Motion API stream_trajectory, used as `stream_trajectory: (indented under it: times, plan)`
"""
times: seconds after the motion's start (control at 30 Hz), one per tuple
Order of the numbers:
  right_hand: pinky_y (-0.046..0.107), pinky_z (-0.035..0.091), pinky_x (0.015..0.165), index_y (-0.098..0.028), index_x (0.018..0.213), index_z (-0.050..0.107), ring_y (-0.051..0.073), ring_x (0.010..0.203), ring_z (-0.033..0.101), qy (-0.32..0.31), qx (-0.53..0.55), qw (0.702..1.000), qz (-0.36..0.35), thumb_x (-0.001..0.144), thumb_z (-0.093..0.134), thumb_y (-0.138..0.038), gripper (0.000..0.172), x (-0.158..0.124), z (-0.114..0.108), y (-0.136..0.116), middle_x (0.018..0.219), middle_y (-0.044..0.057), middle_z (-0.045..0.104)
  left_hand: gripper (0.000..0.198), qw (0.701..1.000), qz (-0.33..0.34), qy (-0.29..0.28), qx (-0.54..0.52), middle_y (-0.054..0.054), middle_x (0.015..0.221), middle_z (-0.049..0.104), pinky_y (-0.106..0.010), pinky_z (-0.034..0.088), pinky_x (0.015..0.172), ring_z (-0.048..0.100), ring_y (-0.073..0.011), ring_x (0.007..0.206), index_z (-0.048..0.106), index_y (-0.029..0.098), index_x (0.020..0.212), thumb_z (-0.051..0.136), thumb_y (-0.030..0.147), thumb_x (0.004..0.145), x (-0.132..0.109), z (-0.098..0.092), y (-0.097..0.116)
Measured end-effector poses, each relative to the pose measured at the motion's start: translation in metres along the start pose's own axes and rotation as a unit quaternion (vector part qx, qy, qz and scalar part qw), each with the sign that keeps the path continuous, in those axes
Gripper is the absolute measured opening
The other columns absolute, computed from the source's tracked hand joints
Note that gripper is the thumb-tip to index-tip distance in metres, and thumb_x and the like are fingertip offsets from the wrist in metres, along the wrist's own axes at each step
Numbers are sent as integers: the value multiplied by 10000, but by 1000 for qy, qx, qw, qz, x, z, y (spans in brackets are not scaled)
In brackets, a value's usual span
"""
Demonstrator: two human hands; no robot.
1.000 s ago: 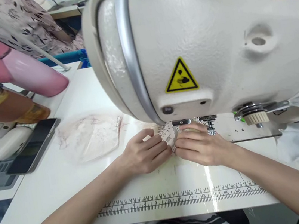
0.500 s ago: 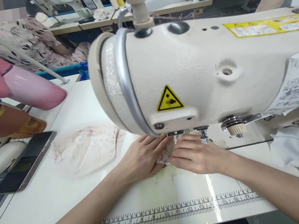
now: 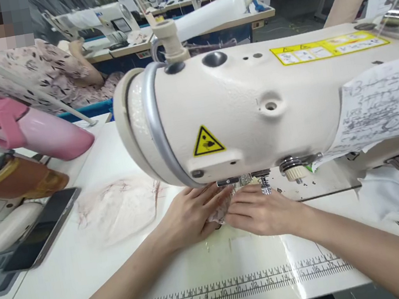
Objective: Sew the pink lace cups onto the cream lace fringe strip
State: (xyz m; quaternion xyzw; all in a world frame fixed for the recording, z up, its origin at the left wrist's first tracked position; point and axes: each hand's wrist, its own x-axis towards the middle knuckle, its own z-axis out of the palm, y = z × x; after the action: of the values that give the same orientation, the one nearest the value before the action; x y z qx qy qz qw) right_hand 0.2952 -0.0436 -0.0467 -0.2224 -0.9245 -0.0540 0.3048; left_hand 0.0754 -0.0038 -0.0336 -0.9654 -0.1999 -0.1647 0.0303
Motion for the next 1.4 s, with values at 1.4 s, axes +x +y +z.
stream_trajectory:
  times: [1.4]
  plan:
    - [253, 393, 469, -231, 950, 619, 75, 582, 527, -49, -159, 981, 97, 889, 520, -114, 166, -5, -25, 11, 824, -46, 701, 332, 998, 20, 25, 56, -111, 1250, 621, -440, 429, 1051, 560, -248, 1181, 573, 108, 1196, 530, 186, 876, 2, 5, 16]
